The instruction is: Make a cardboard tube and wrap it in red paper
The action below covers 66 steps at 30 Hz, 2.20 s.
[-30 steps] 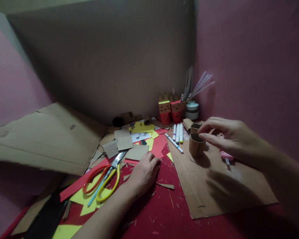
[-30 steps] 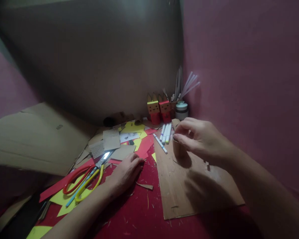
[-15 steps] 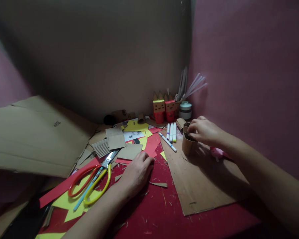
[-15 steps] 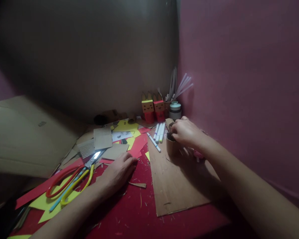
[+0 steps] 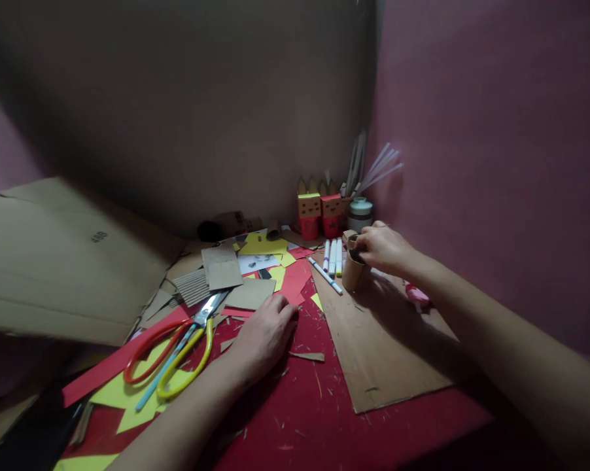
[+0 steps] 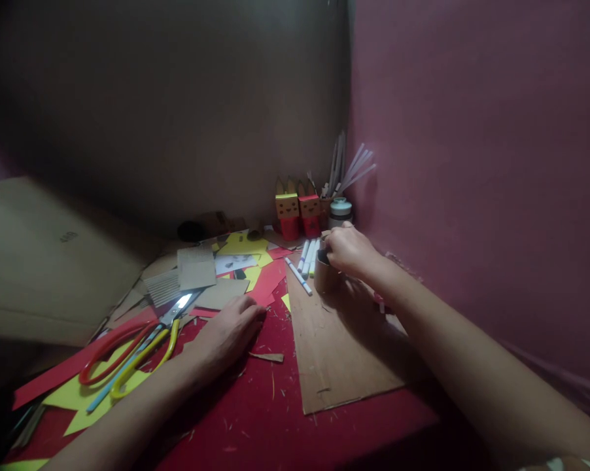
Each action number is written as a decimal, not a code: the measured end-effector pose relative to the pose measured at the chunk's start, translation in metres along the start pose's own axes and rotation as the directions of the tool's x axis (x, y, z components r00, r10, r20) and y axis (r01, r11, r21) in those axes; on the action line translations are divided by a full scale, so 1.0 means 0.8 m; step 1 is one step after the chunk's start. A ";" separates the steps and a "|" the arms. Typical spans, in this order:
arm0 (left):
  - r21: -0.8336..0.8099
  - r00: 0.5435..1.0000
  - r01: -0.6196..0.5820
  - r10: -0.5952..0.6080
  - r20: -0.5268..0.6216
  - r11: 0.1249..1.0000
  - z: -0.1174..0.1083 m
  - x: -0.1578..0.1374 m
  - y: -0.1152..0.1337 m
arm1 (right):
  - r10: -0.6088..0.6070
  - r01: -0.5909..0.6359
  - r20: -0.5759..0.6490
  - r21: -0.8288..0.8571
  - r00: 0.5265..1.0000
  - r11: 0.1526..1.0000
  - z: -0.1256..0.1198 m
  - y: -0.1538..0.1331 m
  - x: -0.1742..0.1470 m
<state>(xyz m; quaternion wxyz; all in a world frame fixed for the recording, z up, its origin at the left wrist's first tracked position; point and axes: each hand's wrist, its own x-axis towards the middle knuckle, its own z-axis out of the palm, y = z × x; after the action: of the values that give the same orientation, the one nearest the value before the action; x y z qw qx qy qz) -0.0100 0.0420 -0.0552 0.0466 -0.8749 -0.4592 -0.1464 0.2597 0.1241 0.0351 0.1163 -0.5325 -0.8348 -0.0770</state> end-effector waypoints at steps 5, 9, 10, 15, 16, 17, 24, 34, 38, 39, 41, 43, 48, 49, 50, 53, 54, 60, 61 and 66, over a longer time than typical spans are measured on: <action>0.006 1.000 -0.007 0.007 0.005 1.000 -0.002 0.000 0.001 | -0.081 0.081 -0.002 0.059 0.997 0.995 -0.002 0.005 0.001; 0.008 1.000 0.005 -0.006 0.013 1.000 -0.006 0.000 0.004 | -0.111 0.115 -0.032 0.147 0.993 0.982 -0.009 0.006 -0.004; 0.005 1.000 0.006 -0.006 0.015 1.000 -0.006 0.000 0.004 | -0.111 0.116 -0.040 0.153 0.993 0.981 -0.010 0.005 -0.005; -0.024 1.000 0.010 -0.009 0.011 1.000 -0.007 0.001 0.006 | -0.075 0.103 -0.153 0.189 0.985 0.977 -0.015 0.000 -0.013; -0.032 1.000 0.012 -0.012 0.010 0.999 -0.008 0.001 0.006 | -0.050 0.092 -0.202 0.203 0.978 0.975 -0.017 -0.003 -0.016; -0.040 1.000 0.015 -0.015 0.009 0.999 -0.008 0.001 0.007 | -0.022 0.082 -0.256 0.227 0.966 0.970 -0.019 -0.009 -0.020; -0.093 0.997 0.077 -0.075 0.025 0.993 -0.015 -0.002 0.015 | -0.138 0.360 -0.407 0.541 0.903 0.760 -0.014 -0.108 -0.048; -0.166 0.987 0.151 -0.140 0.075 0.974 -0.019 -0.004 0.014 | -0.340 0.473 -0.342 0.466 0.876 0.748 0.082 -0.173 -0.066; -0.207 0.994 0.097 -0.085 0.064 0.974 -0.017 -0.004 0.011 | -0.328 0.443 -0.299 0.557 0.896 0.703 0.094 -0.166 -0.068; -0.215 0.995 0.094 -0.084 0.057 0.972 -0.016 -0.004 0.010 | -0.322 0.427 -0.281 0.583 0.904 0.692 0.094 -0.166 -0.068; -0.234 0.995 0.093 -0.085 0.043 0.968 -0.013 -0.004 0.008 | -0.320 0.399 -0.243 0.634 0.916 0.662 0.091 -0.167 -0.067; -0.250 0.995 0.096 -0.091 0.032 0.963 -0.011 -0.004 0.007 | -0.322 0.372 -0.206 0.682 0.924 0.630 0.087 -0.168 -0.067; -0.276 0.992 0.126 -0.126 0.018 0.953 -0.011 -0.005 0.007 | -0.330 0.317 -0.141 0.753 0.933 0.576 0.081 -0.165 -0.066; -0.280 0.991 0.135 -0.135 0.018 0.950 -0.011 -0.005 0.007 | -0.326 0.308 -0.135 0.763 0.936 0.569 0.080 -0.164 -0.066; -0.285 0.990 0.141 -0.142 0.018 0.948 -0.011 -0.006 0.007 | -0.322 0.298 -0.130 0.774 0.938 0.559 0.081 -0.163 -0.066; -0.300 0.987 0.157 -0.160 0.014 0.941 -0.011 -0.007 0.007 | -0.310 0.273 -0.119 0.809 0.943 0.520 0.083 -0.161 -0.066; -0.308 0.986 0.163 -0.168 0.011 0.937 -0.010 -0.007 0.007 | -0.310 0.267 -0.115 0.819 0.944 0.509 0.084 -0.161 -0.065; -0.391 0.980 0.173 -0.197 -0.022 0.904 -0.011 -0.005 0.006 | -0.263 0.178 -0.085 0.918 0.961 0.353 0.081 -0.162 -0.060; -0.411 0.977 0.178 -0.210 -0.034 0.894 -0.015 -0.004 0.007 | -0.238 0.094 -0.030 0.961 0.971 0.261 0.079 -0.162 -0.059; -0.528 0.917 0.270 -0.382 -0.115 0.805 -0.042 0.002 0.016 | -0.216 -0.308 0.257 0.917 0.942 -0.253 0.073 -0.153 -0.048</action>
<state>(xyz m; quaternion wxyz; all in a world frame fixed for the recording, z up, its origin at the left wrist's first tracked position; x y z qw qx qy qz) -0.0056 0.0287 -0.0220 -0.1587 -0.7427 -0.5415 -0.3605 0.1578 0.0535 -0.0319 0.3539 -0.2669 -0.5504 0.7076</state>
